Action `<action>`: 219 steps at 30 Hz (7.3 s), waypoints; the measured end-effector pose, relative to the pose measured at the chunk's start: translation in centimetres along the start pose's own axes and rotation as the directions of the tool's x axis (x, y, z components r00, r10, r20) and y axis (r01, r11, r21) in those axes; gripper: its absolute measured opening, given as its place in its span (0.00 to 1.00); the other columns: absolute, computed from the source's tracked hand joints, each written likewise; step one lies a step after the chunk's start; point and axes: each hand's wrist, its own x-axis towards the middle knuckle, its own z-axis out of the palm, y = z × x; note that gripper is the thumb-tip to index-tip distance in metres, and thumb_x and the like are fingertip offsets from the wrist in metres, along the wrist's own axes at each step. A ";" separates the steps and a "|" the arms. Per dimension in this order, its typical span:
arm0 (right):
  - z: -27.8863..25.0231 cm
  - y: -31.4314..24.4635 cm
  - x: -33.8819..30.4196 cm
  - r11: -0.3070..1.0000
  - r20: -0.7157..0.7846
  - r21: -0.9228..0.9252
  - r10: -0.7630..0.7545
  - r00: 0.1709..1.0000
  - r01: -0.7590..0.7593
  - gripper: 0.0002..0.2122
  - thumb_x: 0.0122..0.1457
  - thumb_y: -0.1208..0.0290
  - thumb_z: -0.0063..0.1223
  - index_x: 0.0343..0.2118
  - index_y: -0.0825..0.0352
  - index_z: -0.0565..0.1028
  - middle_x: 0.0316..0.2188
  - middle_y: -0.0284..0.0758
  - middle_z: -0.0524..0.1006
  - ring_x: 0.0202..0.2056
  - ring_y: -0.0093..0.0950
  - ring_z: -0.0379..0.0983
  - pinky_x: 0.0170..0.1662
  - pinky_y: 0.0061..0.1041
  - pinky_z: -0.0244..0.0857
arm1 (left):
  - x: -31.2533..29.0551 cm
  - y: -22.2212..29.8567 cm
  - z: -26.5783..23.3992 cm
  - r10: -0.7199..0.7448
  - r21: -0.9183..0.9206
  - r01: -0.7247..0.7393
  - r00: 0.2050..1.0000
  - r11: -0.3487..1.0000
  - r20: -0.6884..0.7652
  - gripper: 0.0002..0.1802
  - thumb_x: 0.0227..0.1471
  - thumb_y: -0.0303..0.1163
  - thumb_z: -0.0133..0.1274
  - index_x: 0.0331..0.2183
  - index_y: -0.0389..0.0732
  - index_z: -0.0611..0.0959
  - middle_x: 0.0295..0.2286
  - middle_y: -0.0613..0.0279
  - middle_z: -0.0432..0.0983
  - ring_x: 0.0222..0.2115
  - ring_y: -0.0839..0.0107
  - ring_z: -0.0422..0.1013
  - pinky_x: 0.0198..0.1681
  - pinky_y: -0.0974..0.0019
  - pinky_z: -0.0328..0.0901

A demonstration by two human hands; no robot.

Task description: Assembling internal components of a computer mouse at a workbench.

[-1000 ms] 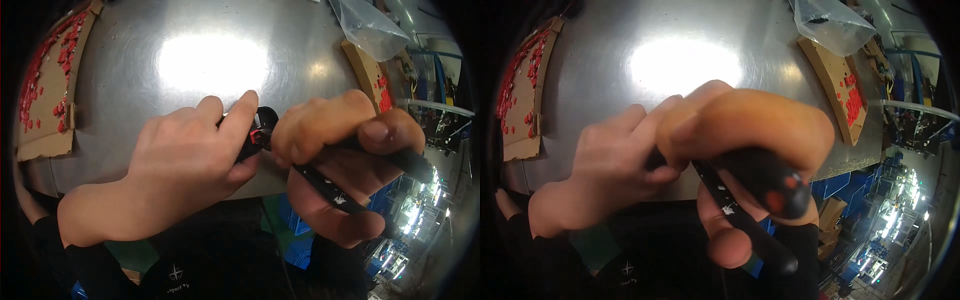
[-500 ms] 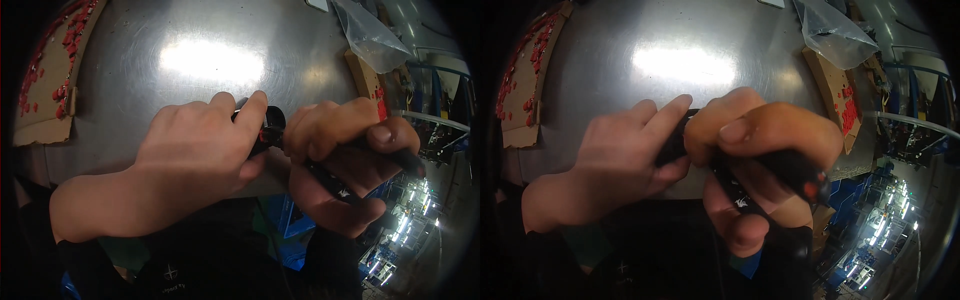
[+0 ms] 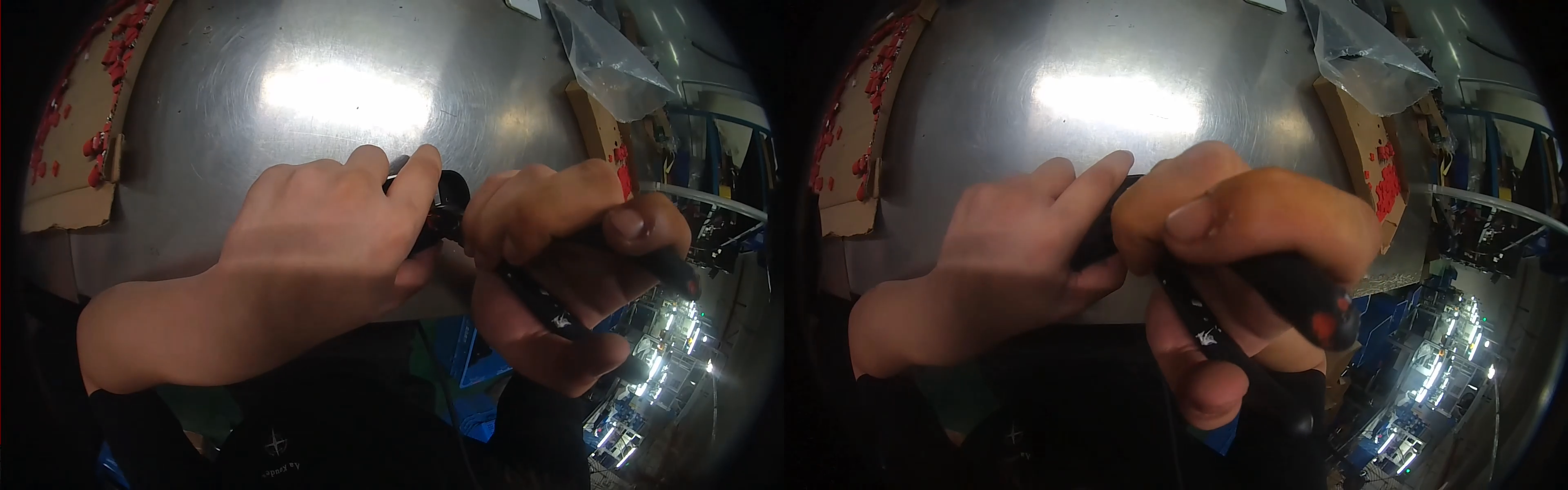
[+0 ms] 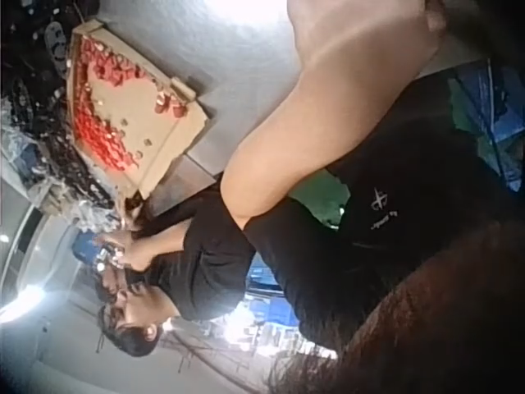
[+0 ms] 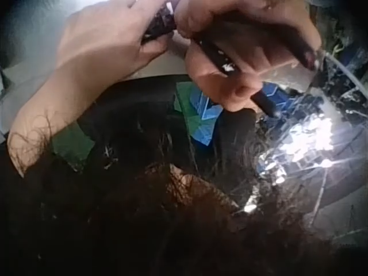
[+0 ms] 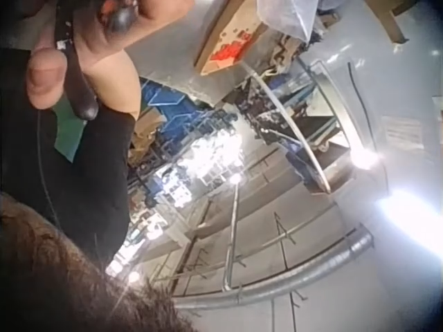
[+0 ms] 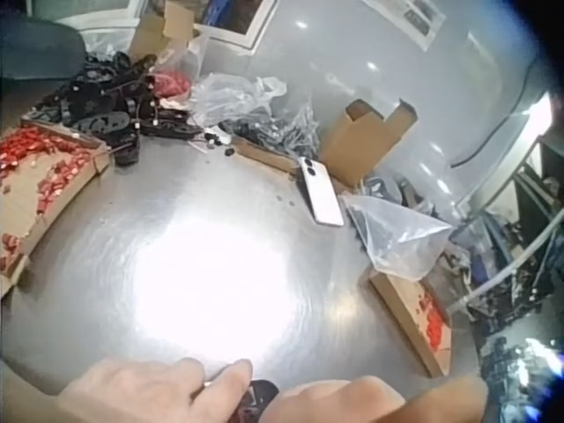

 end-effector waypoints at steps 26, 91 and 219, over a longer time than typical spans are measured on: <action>-1.1 -1.2 1.4 0.812 0.199 0.128 0.542 0.817 -0.570 0.33 0.60 0.24 0.44 0.33 0.58 0.68 0.19 0.29 0.65 0.17 0.19 0.52 0.23 0.24 0.46 | 2.2 -1.4 -0.2 -0.022 -0.203 0.055 0.986 0.978 0.163 0.15 0.48 0.42 0.66 0.38 0.47 0.85 0.31 0.59 0.81 0.33 0.53 0.79 0.37 0.54 0.73; 0.2 -0.8 0.3 0.883 -0.075 0.168 0.455 0.887 -0.439 0.35 0.61 0.29 0.43 0.48 0.64 0.64 0.29 0.36 0.67 0.25 0.24 0.63 0.30 0.26 0.61 | 0.5 -1.4 0.9 0.114 -0.012 -0.115 0.993 0.993 -0.030 0.29 0.52 0.46 0.67 0.49 0.40 0.78 0.28 0.54 0.79 0.25 0.57 0.81 0.27 0.57 0.74; -7.9 8.3 2.9 0.324 0.079 0.868 0.657 0.749 -0.377 0.29 0.69 0.41 0.41 0.47 0.69 0.73 0.21 0.30 0.65 0.20 0.23 0.60 0.26 0.25 0.56 | -5.1 -38.3 -29.9 -0.645 -0.603 0.237 0.184 0.762 -0.742 0.42 0.50 0.41 0.68 0.60 0.31 0.70 0.43 0.51 0.81 0.42 0.59 0.79 0.45 0.62 0.74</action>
